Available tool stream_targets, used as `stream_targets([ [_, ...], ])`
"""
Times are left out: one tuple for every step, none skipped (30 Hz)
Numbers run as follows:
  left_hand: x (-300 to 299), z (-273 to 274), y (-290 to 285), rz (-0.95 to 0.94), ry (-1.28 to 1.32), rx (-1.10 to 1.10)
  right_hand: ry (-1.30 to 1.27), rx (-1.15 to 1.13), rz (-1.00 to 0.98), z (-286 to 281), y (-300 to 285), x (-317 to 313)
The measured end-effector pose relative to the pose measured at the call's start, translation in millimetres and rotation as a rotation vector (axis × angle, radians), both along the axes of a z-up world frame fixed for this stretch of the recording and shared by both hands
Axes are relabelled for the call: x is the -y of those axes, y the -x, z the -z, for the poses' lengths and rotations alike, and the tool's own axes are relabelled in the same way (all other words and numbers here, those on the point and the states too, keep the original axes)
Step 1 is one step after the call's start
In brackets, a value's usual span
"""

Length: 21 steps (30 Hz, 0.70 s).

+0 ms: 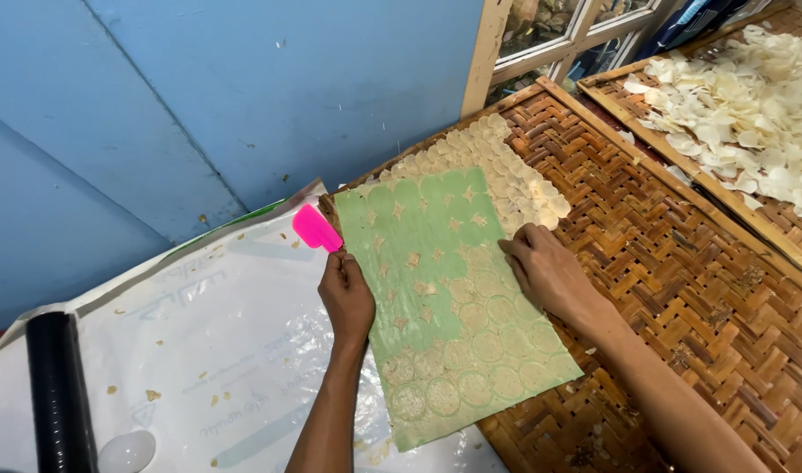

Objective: Peeling small circular dough pieces from a stencil sheet and placing them onto a bamboo drying rack.

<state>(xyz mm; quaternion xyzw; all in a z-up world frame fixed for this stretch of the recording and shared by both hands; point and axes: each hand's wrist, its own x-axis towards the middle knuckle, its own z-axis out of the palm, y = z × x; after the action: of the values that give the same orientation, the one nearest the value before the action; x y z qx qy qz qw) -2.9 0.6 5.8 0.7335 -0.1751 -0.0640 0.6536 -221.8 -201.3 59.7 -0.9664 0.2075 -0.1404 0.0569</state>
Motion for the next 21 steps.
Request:
stream_targets([
  [0,4,-1,-0.002,-0.001,0.002,-0.001,0.002,-0.002,-1,-1,2],
  [1,8,-1,0.001,0.025,0.013,-0.003,0.0,-0.004,-1,-1,3],
  [1,11,-2,0.005,0.05,0.024,-0.005,-0.002,-0.006,-2,-1,5],
  [1,8,-1,0.007,0.05,0.028,-0.005,0.003,-0.004,0,-1,7],
  [0,4,-1,0.008,0.028,0.0,-0.038,0.023,-0.025,1,0,8],
  [0,1,0,0.007,0.008,-0.028,-0.067,0.044,-0.048,1,-1,11],
  [1,1,-2,0.007,0.01,-0.024,-0.065,0.048,-0.048,-1,-2,9],
  [1,3,-1,0.007,0.018,-0.014,-0.092,0.042,-0.017,-2,-2,7],
  [1,4,-1,0.007,0.025,-0.004,-0.12,0.035,0.015,-3,-2,5],
  [1,7,-2,0.006,0.024,-0.005,-0.121,0.034,0.014,-3,-3,5],
  [1,11,-3,0.008,0.038,0.003,-0.116,0.045,0.033,-3,-4,5],
  [2,13,-4,0.009,0.053,0.013,-0.111,0.058,0.052,-3,-6,4],
  [2,12,-3,0.009,0.053,0.013,-0.111,0.058,0.052,-8,-7,1],
  [2,11,-3,0.007,0.051,0.006,-0.175,0.077,0.067,-14,-9,-2],
  [2,10,-3,0.006,0.049,0.0,-0.239,0.095,0.081,-20,-11,-6],
  [2,11,-3,0.004,0.049,-0.001,-0.239,0.094,0.08,-15,-11,-2],
  [2,11,-4,0.006,0.053,0.007,-0.209,0.098,0.081,-10,-10,2],
  [2,11,-3,0.009,0.056,0.015,-0.179,0.102,0.083,-5,-9,6],
  [2,11,-4,0.009,0.056,0.015,-0.179,0.102,0.083,-6,-9,6],
  [2,11,-4,0.007,0.055,0.02,-0.17,0.088,0.081,-6,-8,6],
  [3,12,-4,0.004,0.053,0.026,-0.161,0.074,0.08,-6,-7,6],
])
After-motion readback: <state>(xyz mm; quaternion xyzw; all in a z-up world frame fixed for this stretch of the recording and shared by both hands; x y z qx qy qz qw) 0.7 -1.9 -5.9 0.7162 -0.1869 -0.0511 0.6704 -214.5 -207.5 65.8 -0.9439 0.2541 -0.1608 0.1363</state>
